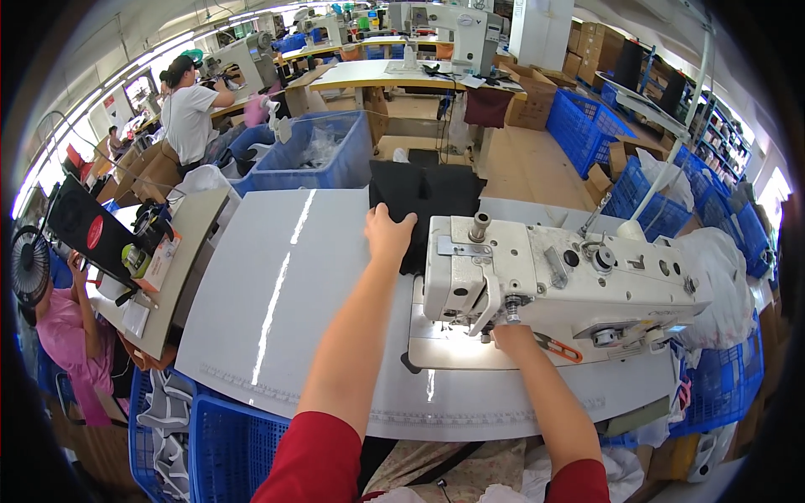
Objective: Sew black fabric components using an industrial sewing machine.
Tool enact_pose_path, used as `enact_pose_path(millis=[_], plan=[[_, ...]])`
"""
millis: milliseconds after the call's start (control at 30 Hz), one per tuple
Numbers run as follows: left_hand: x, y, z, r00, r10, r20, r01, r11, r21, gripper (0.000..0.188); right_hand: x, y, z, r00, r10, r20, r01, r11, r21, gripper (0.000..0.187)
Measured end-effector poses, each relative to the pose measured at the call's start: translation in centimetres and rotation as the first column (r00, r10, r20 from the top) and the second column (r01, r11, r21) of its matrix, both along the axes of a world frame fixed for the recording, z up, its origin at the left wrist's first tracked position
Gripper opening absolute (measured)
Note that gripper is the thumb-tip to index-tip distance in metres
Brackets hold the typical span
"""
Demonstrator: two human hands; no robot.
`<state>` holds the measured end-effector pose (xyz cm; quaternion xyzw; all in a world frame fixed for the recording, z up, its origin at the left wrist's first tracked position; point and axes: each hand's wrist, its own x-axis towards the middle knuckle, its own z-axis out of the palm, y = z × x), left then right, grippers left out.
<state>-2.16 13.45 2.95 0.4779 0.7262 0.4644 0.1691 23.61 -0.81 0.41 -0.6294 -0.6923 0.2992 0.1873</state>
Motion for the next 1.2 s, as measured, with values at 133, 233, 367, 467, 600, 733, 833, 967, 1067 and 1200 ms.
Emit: enact_pose_path(millis=[133,233,367,467,600,733,833,967,1067,1200], plan=[[0.3,-0.1,0.0,0.998,-0.003,-0.055,0.006,0.999,0.044,0.066,-2.9,4.9,2.6,0.997,0.051,-0.056,-0.047,0.997,0.061,0.021],[-0.6,-0.7,0.1,0.999,-0.014,-0.049,0.015,1.000,0.020,0.065,-3.0,4.8,2.0,0.991,0.107,-0.086,-0.096,0.988,0.120,0.022],[-2.7,-0.9,0.0,0.999,0.041,-0.028,-0.038,0.993,0.108,0.063,-3.5,4.9,2.2,0.976,0.176,-0.126,-0.154,0.974,0.166,0.023],[-5.3,-1.4,0.6,0.999,0.029,-0.029,-0.026,0.994,0.109,0.062,-3.8,5.8,2.3,0.965,0.210,-0.157,-0.179,0.965,0.190,0.024],[-8.3,-2.9,0.7,0.992,0.114,-0.049,-0.108,0.989,0.097,0.058,-2.2,4.8,0.3,0.941,0.263,-0.215,-0.215,0.951,0.223,0.025],[-8.5,-3.6,2.0,0.988,0.133,-0.076,-0.130,0.990,0.052,0.056,-4.4,7.0,2.0,0.922,0.278,-0.271,-0.210,0.944,0.255,0.027],[-9.1,-5.0,2.3,0.897,0.213,-0.387,-0.175,0.976,0.131,0.049,-2.1,5.9,-0.9,0.899,0.300,-0.317,-0.224,0.941,0.255,0.028],[-4.4,-4.9,6.9,0.858,0.040,-0.512,0.037,0.989,0.140,0.032,-1.3,8.9,-0.2,0.905,0.237,-0.353,-0.158,0.958,0.238,0.029],[-1.9,-2.3,4.9,0.981,-0.178,0.081,0.145,0.939,0.311,0.042,-1.3,9.2,-1.0,0.896,0.229,-0.381,-0.147,0.961,0.233,0.030],[2.4,-2.4,2.3,0.426,-0.418,0.802,0.367,0.890,0.269,0.047,-0.5,9.8,-2.1,0.888,0.207,-0.411,-0.113,0.964,0.242,0.031]])
